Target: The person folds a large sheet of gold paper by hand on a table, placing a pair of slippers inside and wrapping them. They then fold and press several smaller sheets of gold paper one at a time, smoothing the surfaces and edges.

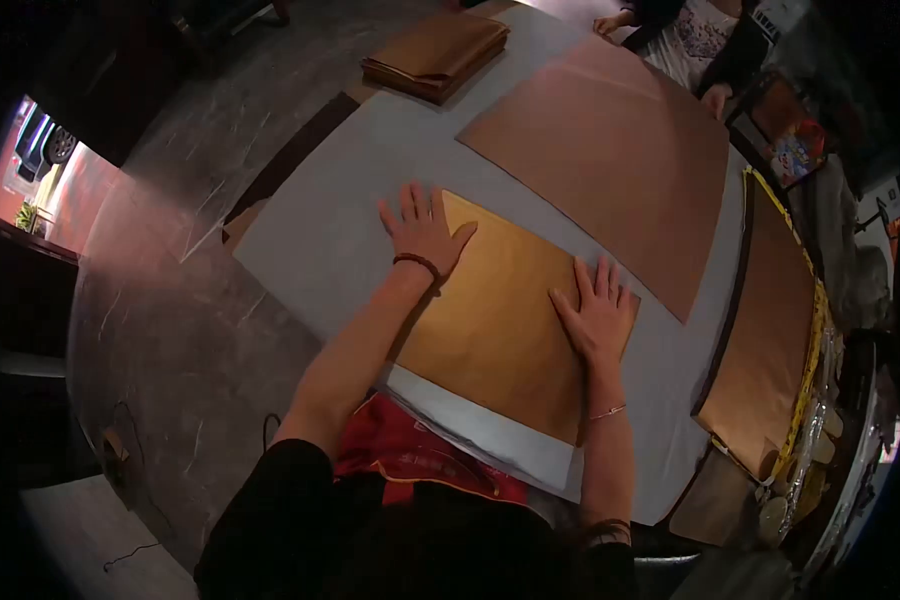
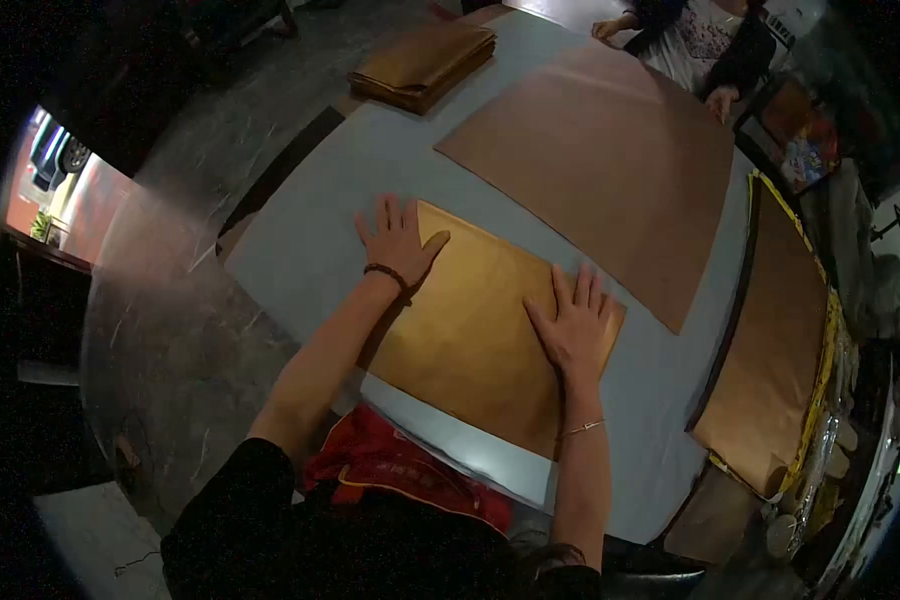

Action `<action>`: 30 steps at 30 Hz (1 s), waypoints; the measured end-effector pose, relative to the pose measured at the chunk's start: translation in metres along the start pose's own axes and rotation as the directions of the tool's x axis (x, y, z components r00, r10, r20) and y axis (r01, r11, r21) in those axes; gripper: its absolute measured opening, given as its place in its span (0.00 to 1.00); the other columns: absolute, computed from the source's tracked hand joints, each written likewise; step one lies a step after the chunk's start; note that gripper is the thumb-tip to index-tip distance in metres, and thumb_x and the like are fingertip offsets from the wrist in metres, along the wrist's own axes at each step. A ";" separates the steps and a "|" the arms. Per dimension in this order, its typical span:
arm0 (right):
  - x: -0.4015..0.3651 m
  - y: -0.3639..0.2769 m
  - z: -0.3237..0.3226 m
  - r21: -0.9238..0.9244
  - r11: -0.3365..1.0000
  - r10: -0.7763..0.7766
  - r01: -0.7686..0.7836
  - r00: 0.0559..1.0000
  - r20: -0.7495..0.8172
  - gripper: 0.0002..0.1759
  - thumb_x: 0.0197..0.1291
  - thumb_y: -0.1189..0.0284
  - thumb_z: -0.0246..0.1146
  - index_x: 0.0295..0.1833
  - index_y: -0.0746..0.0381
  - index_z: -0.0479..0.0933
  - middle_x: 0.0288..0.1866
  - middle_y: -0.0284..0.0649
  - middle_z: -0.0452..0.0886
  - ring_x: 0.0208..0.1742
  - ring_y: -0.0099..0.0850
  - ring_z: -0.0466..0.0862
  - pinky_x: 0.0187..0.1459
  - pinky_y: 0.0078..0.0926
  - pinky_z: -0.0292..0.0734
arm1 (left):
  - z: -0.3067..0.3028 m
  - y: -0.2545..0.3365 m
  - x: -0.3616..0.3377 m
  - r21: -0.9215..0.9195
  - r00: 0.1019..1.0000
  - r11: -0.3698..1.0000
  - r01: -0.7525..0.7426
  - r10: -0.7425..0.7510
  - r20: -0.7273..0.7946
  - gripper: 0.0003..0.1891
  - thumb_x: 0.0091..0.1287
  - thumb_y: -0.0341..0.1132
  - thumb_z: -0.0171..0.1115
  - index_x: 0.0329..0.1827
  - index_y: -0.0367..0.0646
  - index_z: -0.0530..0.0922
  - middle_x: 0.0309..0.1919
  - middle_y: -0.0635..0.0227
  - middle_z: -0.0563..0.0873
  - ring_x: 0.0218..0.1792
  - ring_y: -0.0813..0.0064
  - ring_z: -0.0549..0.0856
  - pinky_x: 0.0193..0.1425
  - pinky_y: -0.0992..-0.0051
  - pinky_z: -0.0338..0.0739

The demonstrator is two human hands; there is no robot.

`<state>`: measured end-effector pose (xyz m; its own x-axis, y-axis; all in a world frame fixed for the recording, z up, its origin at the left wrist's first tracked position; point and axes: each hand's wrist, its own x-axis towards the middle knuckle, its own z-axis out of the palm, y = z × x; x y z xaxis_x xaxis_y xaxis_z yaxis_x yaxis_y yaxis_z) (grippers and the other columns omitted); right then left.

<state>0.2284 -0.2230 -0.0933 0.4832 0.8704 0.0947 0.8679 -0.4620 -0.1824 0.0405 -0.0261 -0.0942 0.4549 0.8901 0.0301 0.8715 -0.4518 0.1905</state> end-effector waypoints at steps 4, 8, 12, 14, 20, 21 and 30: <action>0.001 0.002 0.006 0.002 1.000 -0.026 0.026 0.999 -0.047 0.39 0.61 0.40 0.53 0.73 0.48 0.64 0.78 0.48 0.54 0.78 0.47 0.50 0.75 0.51 0.36 | 0.010 0.058 -0.019 -0.132 0.946 0.938 -0.319 0.309 -0.093 0.43 0.69 0.62 0.44 0.74 0.33 0.54 0.74 0.45 0.54 0.77 0.52 0.48 0.76 0.47 0.36; 0.002 0.025 0.033 -0.059 0.992 -0.115 0.108 0.983 -0.140 0.33 0.65 0.48 0.52 0.73 0.48 0.64 0.78 0.47 0.55 0.78 0.48 0.52 0.74 0.54 0.41 | 0.034 0.128 -0.062 -0.335 0.833 0.794 -0.507 0.551 0.044 0.43 0.69 0.63 0.42 0.74 0.32 0.54 0.75 0.46 0.53 0.76 0.53 0.50 0.77 0.56 0.43; 0.002 0.018 0.025 -0.113 0.988 -0.117 0.103 0.985 -0.127 0.32 0.65 0.49 0.52 0.73 0.47 0.64 0.77 0.47 0.56 0.77 0.48 0.54 0.73 0.56 0.42 | 0.031 0.114 -0.053 -0.314 0.827 0.802 -0.508 0.556 0.082 0.43 0.71 0.63 0.39 0.74 0.31 0.53 0.75 0.49 0.53 0.77 0.55 0.50 0.78 0.58 0.43; 0.002 0.008 0.015 -0.058 0.996 -0.069 0.064 0.993 -0.096 0.34 0.64 0.45 0.52 0.73 0.46 0.63 0.77 0.47 0.56 0.78 0.47 0.52 0.74 0.54 0.40 | 0.037 0.092 -0.038 -0.170 0.857 0.849 -0.501 0.514 0.040 0.44 0.70 0.64 0.38 0.75 0.32 0.53 0.75 0.51 0.54 0.77 0.57 0.48 0.79 0.60 0.41; 0.001 -0.003 0.000 0.041 0.999 0.021 -0.020 1.000 -0.014 0.38 0.62 0.40 0.51 0.73 0.47 0.64 0.78 0.47 0.53 0.79 0.45 0.47 0.76 0.49 0.33 | 0.023 0.038 -0.018 -0.039 0.933 0.933 -0.357 0.359 0.035 0.45 0.69 0.66 0.36 0.76 0.34 0.51 0.76 0.52 0.52 0.77 0.57 0.48 0.79 0.60 0.41; 0.000 -0.004 -0.001 0.040 0.999 0.029 -0.029 1.000 0.001 0.38 0.62 0.40 0.52 0.73 0.47 0.64 0.78 0.47 0.52 0.79 0.45 0.47 0.76 0.49 0.33 | 0.021 0.030 -0.014 -0.046 0.944 0.945 -0.324 0.326 0.043 0.45 0.69 0.66 0.36 0.76 0.35 0.51 0.76 0.53 0.52 0.77 0.57 0.47 0.79 0.60 0.41; 0.001 0.003 0.005 0.033 0.999 0.022 -0.023 0.999 0.031 0.39 0.61 0.41 0.53 0.73 0.48 0.62 0.79 0.45 0.50 0.80 0.44 0.46 0.76 0.50 0.33 | 0.012 -0.018 0.003 -0.039 0.976 0.976 -0.215 0.216 -0.001 0.43 0.69 0.65 0.40 0.75 0.39 0.53 0.77 0.58 0.52 0.77 0.62 0.48 0.77 0.52 0.37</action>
<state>0.2305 -0.2223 -0.0990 0.4983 0.8649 0.0603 0.8523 -0.4759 -0.2168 0.0283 -0.0165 -0.1096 0.6318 0.7718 0.0714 0.7453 -0.6303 0.2174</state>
